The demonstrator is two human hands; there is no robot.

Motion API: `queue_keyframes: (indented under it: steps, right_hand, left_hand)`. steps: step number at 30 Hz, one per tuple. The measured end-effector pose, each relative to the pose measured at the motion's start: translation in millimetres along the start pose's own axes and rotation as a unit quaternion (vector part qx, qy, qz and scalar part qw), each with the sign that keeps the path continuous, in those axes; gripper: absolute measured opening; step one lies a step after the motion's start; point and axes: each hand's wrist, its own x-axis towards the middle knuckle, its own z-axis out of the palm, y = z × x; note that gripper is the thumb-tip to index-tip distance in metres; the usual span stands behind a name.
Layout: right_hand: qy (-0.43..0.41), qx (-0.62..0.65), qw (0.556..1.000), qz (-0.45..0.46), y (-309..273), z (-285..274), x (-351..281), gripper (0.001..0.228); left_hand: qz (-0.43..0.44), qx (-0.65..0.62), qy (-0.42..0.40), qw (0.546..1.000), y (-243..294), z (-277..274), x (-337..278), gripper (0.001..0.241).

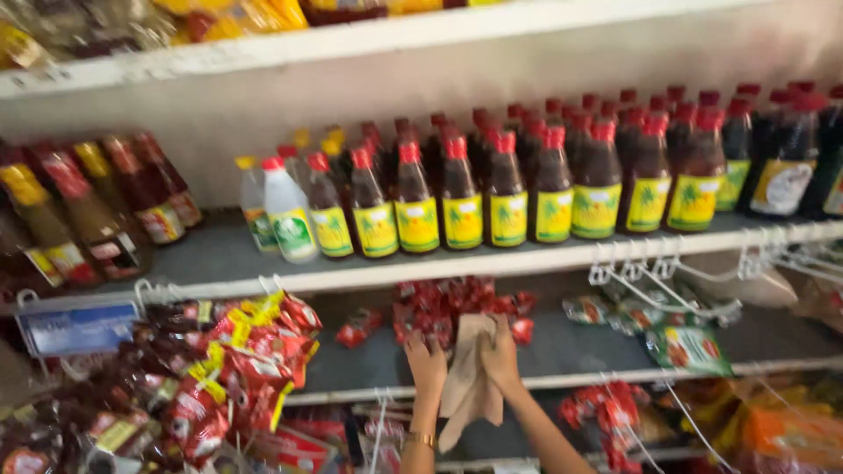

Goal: Wiping individual condiment sachets with a cloth and arranging them on a grocery store shelf.

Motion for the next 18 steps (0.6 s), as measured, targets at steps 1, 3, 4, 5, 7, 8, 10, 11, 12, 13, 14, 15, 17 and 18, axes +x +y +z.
queue_keyframes:
  steps: [1,3,4,5,7,8,10,11,12,13,14,15,17,18]
  right_hand:
    - [0.005,0.004,1.0,-0.012,14.6,16.7,1.4,0.043]
    - [0.006,-0.027,0.971,0.235,47.1,42.9,-0.7,0.051]
    - [0.009,-0.027,0.972,0.233,56.1,52.6,-2.5,0.051]
    - [-0.026,-0.018,0.965,0.26,66.1,62.4,-4.3,0.053]
    - [-0.061,-0.012,0.955,0.291,65.1,70.7,-10.6,0.055]
    - [-0.052,0.013,0.976,0.21,54.6,69.8,-10.4,0.057]
    - [-0.045,0.036,0.99,0.132,42.0,61.6,-14.9,0.064]
    - [-0.07,0.01,0.977,0.2,39.4,54.6,-20.0,0.064]
    - [-0.095,-0.016,0.96,0.263,37.6,48.0,-22.8,0.066]
    - [-0.094,-0.018,0.959,0.266,39.7,35.9,-30.7,0.066]
    - [-0.073,0.102,0.931,0.342,41.7,25.4,-34.2,0.06]
    - [-0.05,0.22,0.884,0.411,43.5,14.6,-37.7,0.055]
    - [-0.063,0.27,0.872,0.402,-17.4,-31.5,-38.3,0.05]
    - [-0.078,0.32,0.857,0.397,-49.4,-57.6,-43.4,0.045]
  left_hand:
    - [0.011,-0.004,0.007,1.0,-6.8,4.8,6.7,0.039]
    - [-0.1,-0.032,-0.042,0.994,-21.5,19.1,11.4,0.049]
    - [-0.097,-0.033,-0.042,0.994,-23.1,25.1,8.9,0.049]
    - [-0.134,-0.082,-0.053,0.986,-25.4,31.8,6.3,0.052]
    - [-0.175,-0.128,-0.068,0.974,-29.7,37.9,-5.6,0.056]
    - [-0.199,-0.131,-0.066,0.969,-29.9,39.0,-11.0,0.057]
    - [-0.228,-0.132,-0.067,0.962,-35.7,41.1,-25.0,0.058]
    - [-0.191,-0.11,-0.07,0.973,-41.5,41.4,-33.7,0.056]
    - [-0.151,-0.089,-0.073,0.982,-47.0,43.1,-40.4,0.054]
    - [-0.153,-0.089,-0.076,0.981,-46.3,40.2,-47.8,0.054]
    - [-0.131,-0.133,-0.077,0.979,-44.3,37.9,-50.7,0.046]
    - [-0.109,-0.176,-0.078,0.975,-41.9,35.6,-53.7,0.04]
    - [-0.176,-0.242,-0.106,0.948,8.2,1.9,-58.7,0.04]
    - [-0.246,-0.303,-0.131,0.911,33.2,-16.8,-67.3,0.043]
